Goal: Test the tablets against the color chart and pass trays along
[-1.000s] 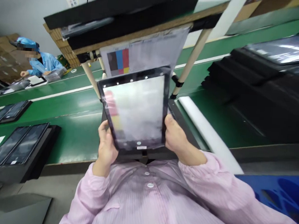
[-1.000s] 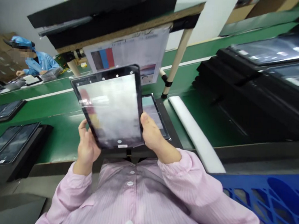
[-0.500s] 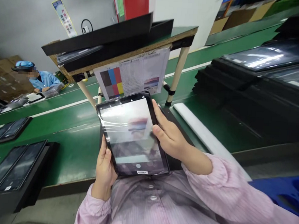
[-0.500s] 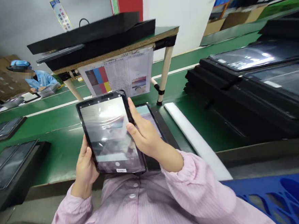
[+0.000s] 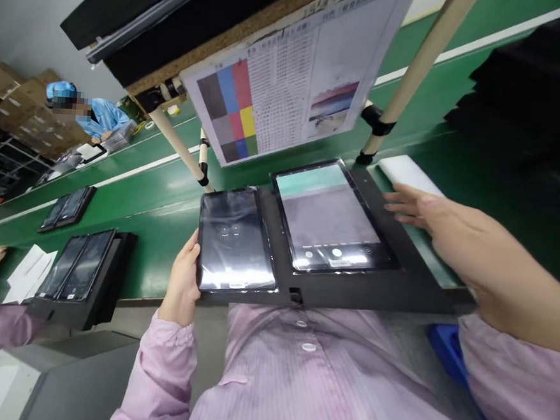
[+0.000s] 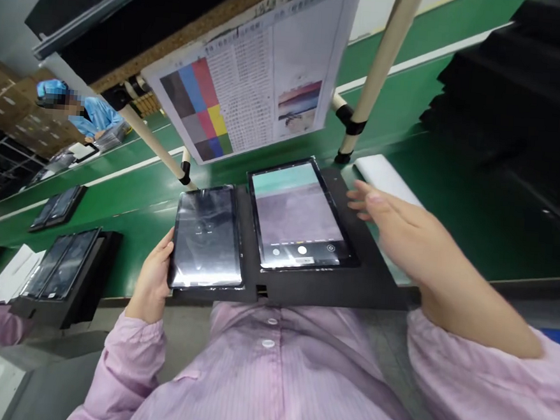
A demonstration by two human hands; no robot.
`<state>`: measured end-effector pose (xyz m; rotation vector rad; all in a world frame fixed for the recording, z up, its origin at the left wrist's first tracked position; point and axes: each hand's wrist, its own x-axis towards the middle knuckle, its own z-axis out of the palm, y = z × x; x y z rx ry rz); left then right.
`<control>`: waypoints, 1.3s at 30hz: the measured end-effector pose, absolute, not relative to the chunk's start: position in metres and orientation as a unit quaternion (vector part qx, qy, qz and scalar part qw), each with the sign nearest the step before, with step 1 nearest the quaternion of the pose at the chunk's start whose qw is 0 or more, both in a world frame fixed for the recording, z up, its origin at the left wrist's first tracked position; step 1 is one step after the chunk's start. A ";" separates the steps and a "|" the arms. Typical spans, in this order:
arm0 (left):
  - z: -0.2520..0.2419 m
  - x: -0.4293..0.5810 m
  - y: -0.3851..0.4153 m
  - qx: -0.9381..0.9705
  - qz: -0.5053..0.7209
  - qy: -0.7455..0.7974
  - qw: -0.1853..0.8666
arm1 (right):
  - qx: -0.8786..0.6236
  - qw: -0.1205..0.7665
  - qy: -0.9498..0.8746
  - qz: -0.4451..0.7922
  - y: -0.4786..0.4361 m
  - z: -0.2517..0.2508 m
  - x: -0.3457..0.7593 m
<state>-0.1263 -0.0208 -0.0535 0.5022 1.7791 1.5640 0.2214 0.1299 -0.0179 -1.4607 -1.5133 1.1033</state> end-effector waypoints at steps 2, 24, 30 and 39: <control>-0.055 -0.127 -0.022 0.244 0.567 0.735 0.279 | -0.577 0.361 -0.588 0.437 0.130 -0.027 0.230; -0.064 0.052 0.017 0.545 0.463 0.590 0.375 | -0.469 0.378 -0.528 0.599 0.183 -0.062 0.242; -0.052 0.051 0.013 0.460 0.634 0.515 0.348 | -0.407 0.512 -0.561 0.507 0.141 -0.047 0.229; -0.020 0.019 0.000 0.476 0.683 0.513 0.210 | -0.246 0.649 -0.641 0.328 0.098 -0.022 0.186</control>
